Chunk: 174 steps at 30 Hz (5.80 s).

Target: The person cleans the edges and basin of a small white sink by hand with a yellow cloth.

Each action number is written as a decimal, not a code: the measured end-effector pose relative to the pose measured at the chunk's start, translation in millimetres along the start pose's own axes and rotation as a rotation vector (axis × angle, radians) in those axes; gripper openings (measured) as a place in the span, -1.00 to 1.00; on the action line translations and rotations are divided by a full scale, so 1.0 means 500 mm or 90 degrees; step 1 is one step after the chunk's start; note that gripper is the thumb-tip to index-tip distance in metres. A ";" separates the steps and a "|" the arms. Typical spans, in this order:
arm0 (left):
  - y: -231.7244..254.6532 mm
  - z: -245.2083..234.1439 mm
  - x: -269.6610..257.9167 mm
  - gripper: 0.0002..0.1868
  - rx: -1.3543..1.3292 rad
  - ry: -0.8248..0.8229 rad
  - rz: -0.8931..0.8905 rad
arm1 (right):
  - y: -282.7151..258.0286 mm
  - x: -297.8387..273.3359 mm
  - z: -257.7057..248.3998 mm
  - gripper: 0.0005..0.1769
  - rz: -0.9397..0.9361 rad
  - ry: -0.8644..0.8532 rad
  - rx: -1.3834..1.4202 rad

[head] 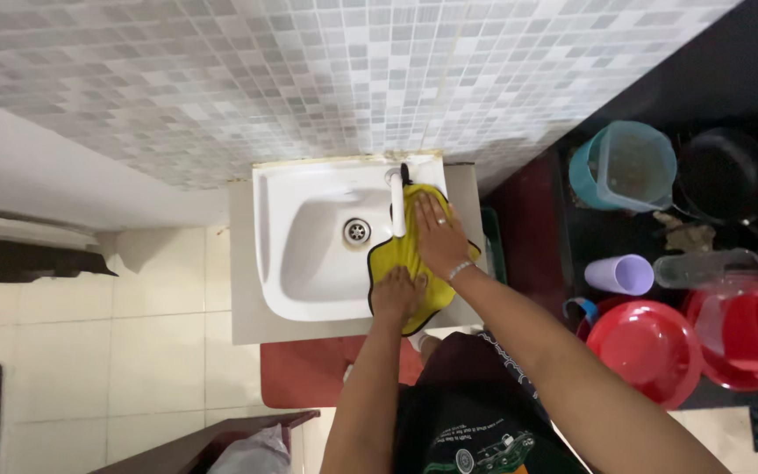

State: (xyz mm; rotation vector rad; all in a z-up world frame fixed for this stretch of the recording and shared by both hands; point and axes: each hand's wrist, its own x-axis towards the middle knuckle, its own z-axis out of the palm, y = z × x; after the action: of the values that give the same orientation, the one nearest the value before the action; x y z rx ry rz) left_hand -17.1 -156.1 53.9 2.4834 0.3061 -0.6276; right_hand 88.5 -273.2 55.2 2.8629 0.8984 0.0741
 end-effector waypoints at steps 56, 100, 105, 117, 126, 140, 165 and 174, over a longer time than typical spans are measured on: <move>-0.302 -0.112 0.191 -0.26 0.408 -0.180 0.108 | -0.291 0.087 0.081 -0.17 0.193 -0.418 0.324; -0.702 -0.504 0.003 -0.36 -0.081 0.193 0.089 | -0.598 0.429 -0.142 0.60 0.717 -0.158 0.659; -0.695 -0.526 0.021 -0.38 -0.130 0.165 0.103 | -0.620 0.452 -0.184 0.57 0.800 -0.086 0.624; -0.747 -0.605 0.042 -0.41 -0.144 0.081 0.353 | -0.764 0.300 -0.193 -0.07 0.532 -0.026 0.390; -0.740 -0.593 0.058 -0.45 -0.183 -0.007 0.431 | -0.876 0.132 -0.137 -0.43 0.564 0.128 0.242; -0.629 -0.613 0.132 -0.51 -0.222 0.051 0.414 | -0.653 0.405 -0.249 0.08 0.693 -0.061 0.503; -0.584 -0.689 0.132 -0.62 -0.228 -0.041 0.584 | -0.684 0.434 -0.231 -0.38 0.850 -0.027 0.500; -0.599 -0.673 0.111 -0.68 -0.210 -0.139 0.691 | -0.947 0.224 -0.227 -0.32 0.866 0.010 0.252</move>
State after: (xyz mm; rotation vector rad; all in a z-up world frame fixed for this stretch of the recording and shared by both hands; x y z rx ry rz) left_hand 53.0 284.9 136.8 1.8461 -0.8943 -0.3163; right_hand -97.0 188.4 97.9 3.1795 -1.2513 0.0518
